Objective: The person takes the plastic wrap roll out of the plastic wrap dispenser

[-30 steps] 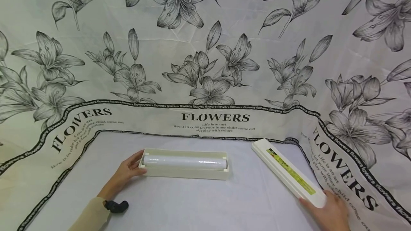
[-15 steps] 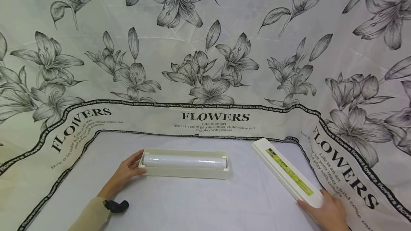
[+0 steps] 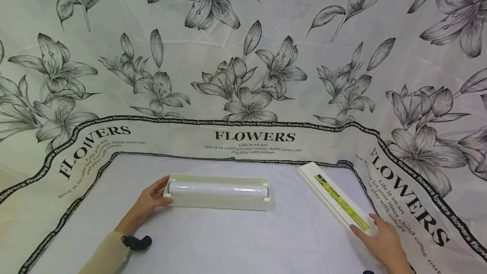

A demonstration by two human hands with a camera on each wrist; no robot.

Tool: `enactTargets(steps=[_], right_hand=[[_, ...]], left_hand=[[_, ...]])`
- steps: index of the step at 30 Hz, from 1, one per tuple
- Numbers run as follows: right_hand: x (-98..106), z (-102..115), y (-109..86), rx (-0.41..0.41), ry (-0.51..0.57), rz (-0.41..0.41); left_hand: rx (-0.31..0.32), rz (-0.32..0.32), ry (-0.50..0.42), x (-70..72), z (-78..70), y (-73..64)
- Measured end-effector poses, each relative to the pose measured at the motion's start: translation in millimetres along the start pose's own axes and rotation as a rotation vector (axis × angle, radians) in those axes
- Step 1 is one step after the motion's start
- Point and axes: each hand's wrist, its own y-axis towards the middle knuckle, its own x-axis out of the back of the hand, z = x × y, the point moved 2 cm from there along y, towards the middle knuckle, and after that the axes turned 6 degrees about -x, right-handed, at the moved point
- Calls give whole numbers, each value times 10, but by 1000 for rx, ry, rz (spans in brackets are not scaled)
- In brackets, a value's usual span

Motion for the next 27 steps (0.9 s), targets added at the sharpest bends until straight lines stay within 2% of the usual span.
enactTargets(steps=[5, 11, 17, 27], right_hand=[[46, 215, 11, 36, 16, 14], [60, 528, -67, 109, 90, -31], [-34, 817, -94, 184, 140, -56], [-237, 1314, -144, 298, 229, -14]], left_hand=[[-14, 5, -1, 1, -10, 2], [-15, 1, 1, 9, 4, 10], [-5, -13, 7, 24, 12, 2], [-2, -16, -6, 1, 24, 2]])
